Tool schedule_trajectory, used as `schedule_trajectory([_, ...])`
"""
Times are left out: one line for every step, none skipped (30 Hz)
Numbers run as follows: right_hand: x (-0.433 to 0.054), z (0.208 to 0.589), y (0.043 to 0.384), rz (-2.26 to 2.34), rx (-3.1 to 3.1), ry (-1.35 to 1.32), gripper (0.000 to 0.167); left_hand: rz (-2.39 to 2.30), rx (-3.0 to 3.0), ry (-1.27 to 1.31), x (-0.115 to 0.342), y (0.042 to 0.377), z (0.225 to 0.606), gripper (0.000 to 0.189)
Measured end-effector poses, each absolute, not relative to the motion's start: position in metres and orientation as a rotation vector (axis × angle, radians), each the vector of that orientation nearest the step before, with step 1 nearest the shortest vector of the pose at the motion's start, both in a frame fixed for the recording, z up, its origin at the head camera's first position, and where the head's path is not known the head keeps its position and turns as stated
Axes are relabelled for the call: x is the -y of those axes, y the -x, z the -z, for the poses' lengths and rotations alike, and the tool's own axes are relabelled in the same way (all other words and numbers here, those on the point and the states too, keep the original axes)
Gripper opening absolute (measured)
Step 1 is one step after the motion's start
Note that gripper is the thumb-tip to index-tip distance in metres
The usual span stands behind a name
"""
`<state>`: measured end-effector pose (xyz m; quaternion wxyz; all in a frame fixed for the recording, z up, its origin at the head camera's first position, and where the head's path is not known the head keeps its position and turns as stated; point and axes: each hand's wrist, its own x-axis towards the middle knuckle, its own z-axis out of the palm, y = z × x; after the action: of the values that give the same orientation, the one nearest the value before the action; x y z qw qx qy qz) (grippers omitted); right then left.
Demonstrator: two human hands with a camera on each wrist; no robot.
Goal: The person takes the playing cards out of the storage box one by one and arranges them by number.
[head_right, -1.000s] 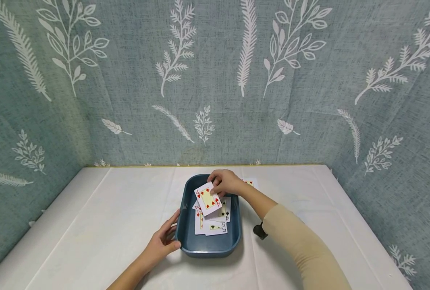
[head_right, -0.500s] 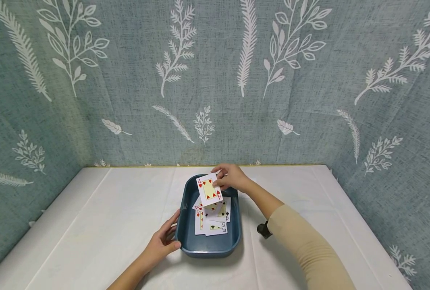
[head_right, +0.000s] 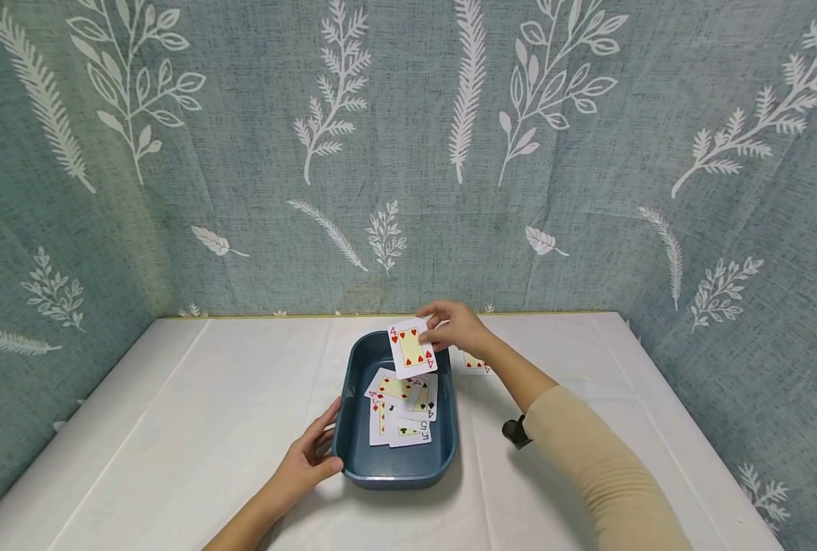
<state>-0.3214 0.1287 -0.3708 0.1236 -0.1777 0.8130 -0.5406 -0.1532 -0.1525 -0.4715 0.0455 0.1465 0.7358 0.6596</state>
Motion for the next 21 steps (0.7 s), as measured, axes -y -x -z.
schedule_trajectory([-0.131, 0.370, 0.321, 1.581, -2.369, 0.521, 0.048, -2.011, -2.251, -0.441, 0.153, 0.153, 0.471, 0.078])
schedule_trajectory([-0.133, 0.370, 0.321, 1.581, -2.374, 0.521, 0.048, -2.009, -2.255, -0.436, 0.153, 0.153, 0.471, 0.078])
schedule_trajectory([-0.136, 0.370, 0.321, 1.581, -2.380, 0.519, 0.048, -2.006, -2.258, -0.431, 0.153, 0.153, 0.471, 0.078])
schedule_trajectory([-0.138, 0.369, 0.321, 1.583, -2.383, 0.512, 0.048, -2.004, -2.260, -0.429, 0.153, 0.153, 0.471, 0.078])
schedule_trajectory([-0.140, 0.369, 0.320, 1.578, -2.393, 0.509, 0.048, -2.006, -2.260, -0.426, 0.153, 0.153, 0.471, 0.078])
schedule_trajectory([-0.142, 0.368, 0.320, 1.579, -2.397, 0.502, 0.049, -2.005, -2.261, -0.426, 0.153, 0.153, 0.471, 0.078])
schedule_trajectory([-0.145, 0.368, 0.319, 1.585, -2.398, 0.494, 0.049, -2.009, -2.258, -0.429, 0.153, 0.153, 0.471, 0.078])
schedule_trajectory([-0.147, 0.367, 0.319, 1.586, -2.399, 0.492, 0.049, -2.009, -2.257, -0.432, 0.153, 0.153, 0.471, 0.078])
schedule_trajectory([-0.149, 0.367, 0.319, 1.589, -2.399, 0.488, 0.049, -2.011, -2.255, -0.437, 0.153, 0.153, 0.471, 0.078])
schedule_trajectory([-0.151, 0.366, 0.319, 1.591, -2.398, 0.485, 0.049, -2.010, -2.254, -0.438, 0.153, 0.153, 0.471, 0.078])
schedule_trajectory([-0.154, 0.366, 0.319, 1.590, -2.401, 0.484, 0.049, -2.009, -2.256, -0.439, 0.153, 0.153, 0.471, 0.078])
schedule_trajectory([-0.156, 0.365, 0.319, 1.589, -2.402, 0.481, 0.049, -2.009, -2.256, -0.444, 0.153, 0.153, 0.471, 0.079])
schedule_trajectory([-0.159, 0.365, 0.320, 1.586, -2.404, 0.478, 0.049, -2.009, -2.256, -0.449, 0.153, 0.153, 0.471, 0.079])
schedule_trajectory([-0.161, 0.364, 0.320, 1.578, -2.410, 0.473, 0.049, -2.007, -2.258, -0.448, 0.153, 0.153, 0.471, 0.079])
schedule_trajectory([-0.164, 0.363, 0.320, 1.575, -2.416, 0.463, 0.048, -2.008, -2.260, -0.449, 0.153, 0.153, 0.471, 0.079])
schedule_trajectory([-0.167, 0.363, 0.320, 1.570, -2.420, 0.454, 0.048, -2.006, -2.262, -0.450, 0.153, 0.153, 0.471, 0.079])
schedule_trajectory([-0.170, 0.362, 0.320, 1.563, -2.426, 0.447, 0.049, -2.009, -2.261, -0.454, 0.153, 0.153, 0.471, 0.079])
schedule_trajectory([-0.172, 0.362, 0.321, 1.559, -2.431, 0.438, 0.049, -2.010, -2.259, -0.457, 0.153, 0.153, 0.471, 0.079])
schedule_trajectory([-0.174, 0.361, 0.321, 1.558, -2.436, 0.430, 0.049, -2.010, -2.259, -0.458, 0.153, 0.153, 0.471, 0.079])
schedule_trajectory([-0.177, 0.361, 0.321, 1.555, -2.442, 0.425, 0.050, -2.009, -2.261, -0.455, 0.153, 0.152, 0.471, 0.079])
schedule_trajectory([-0.179, 0.361, 0.321, 1.549, -2.452, 0.423, 0.050, -2.011, -2.259, -0.459, 0.153, 0.152, 0.471, 0.079])
